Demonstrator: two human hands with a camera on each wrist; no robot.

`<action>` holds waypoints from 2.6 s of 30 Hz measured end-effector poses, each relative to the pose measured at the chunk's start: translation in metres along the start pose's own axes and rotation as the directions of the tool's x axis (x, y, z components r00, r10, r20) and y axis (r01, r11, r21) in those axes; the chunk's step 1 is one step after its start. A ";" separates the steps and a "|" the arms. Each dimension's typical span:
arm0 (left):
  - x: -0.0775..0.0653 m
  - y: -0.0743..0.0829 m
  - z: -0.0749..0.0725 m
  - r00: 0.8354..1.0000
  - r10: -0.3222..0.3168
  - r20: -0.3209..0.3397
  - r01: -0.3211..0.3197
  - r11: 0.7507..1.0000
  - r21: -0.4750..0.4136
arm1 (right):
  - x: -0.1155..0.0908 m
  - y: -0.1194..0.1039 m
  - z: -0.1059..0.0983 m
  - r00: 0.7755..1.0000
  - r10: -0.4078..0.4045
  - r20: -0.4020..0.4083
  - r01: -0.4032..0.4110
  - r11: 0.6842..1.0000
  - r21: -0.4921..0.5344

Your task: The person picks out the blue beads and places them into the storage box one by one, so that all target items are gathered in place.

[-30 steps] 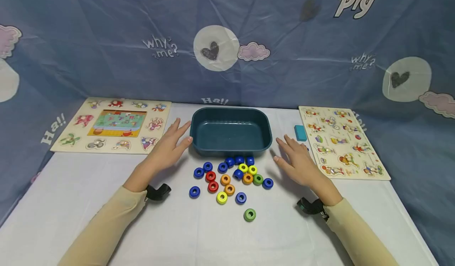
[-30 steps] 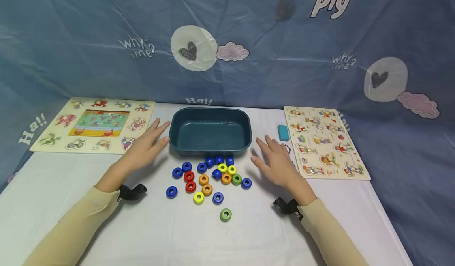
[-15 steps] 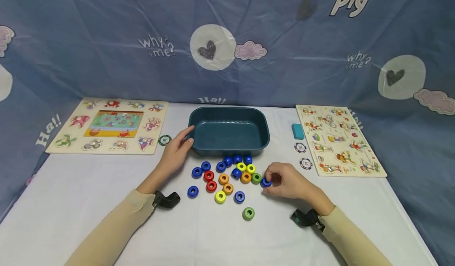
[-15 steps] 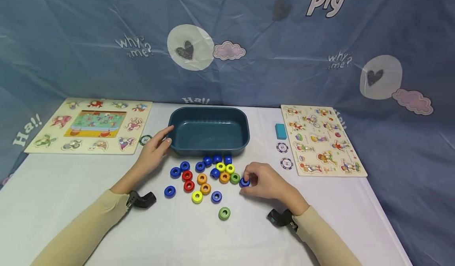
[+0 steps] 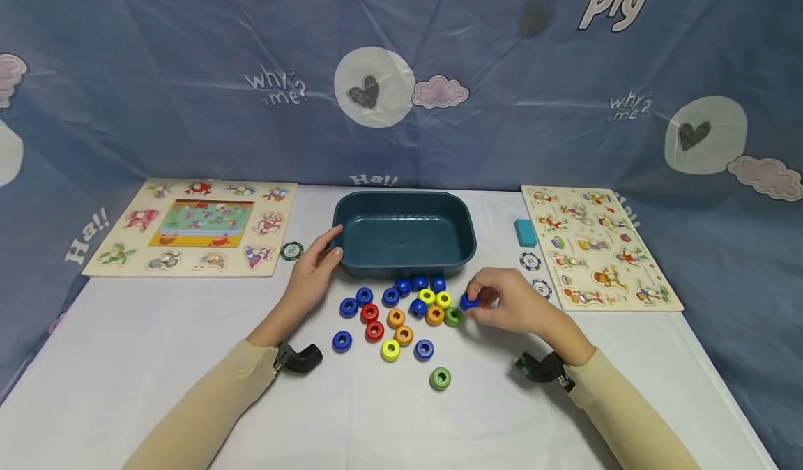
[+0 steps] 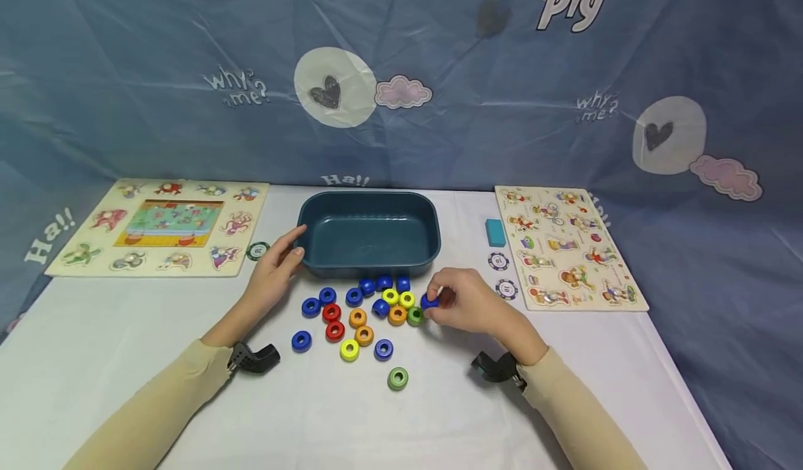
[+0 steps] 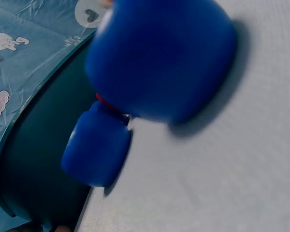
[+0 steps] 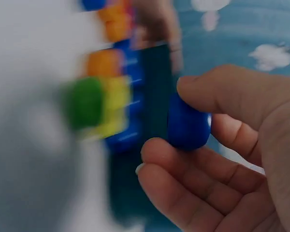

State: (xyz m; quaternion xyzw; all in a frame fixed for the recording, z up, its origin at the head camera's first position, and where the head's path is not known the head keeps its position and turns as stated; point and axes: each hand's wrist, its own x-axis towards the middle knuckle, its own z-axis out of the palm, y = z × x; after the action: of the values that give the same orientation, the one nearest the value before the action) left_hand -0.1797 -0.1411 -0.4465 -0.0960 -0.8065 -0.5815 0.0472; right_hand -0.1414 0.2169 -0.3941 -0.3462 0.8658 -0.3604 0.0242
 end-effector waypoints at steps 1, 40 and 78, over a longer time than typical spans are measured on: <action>0.000 0.000 0.000 1.000 -0.002 -0.002 0.002 1.000 -0.001 | 0.008 -0.006 -0.004 0.999 -0.029 -0.015 0.029 1.000 0.003; 0.000 -0.002 0.000 1.000 0.025 0.009 -0.025 0.999 0.036 | 0.149 -0.028 0.035 0.991 0.023 0.130 -0.018 0.999 -0.037; -0.010 0.037 -0.006 1.000 -0.010 0.028 0.009 0.999 0.039 | 0.034 -0.021 0.065 0.983 -0.124 0.138 0.159 0.947 -0.279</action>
State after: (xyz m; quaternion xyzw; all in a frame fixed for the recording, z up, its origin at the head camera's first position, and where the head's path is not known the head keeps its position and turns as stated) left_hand -0.1625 -0.1359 -0.4118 -0.0994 -0.8186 -0.5647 0.0350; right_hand -0.1361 0.1457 -0.4210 -0.4281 0.8791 -0.2097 -0.0014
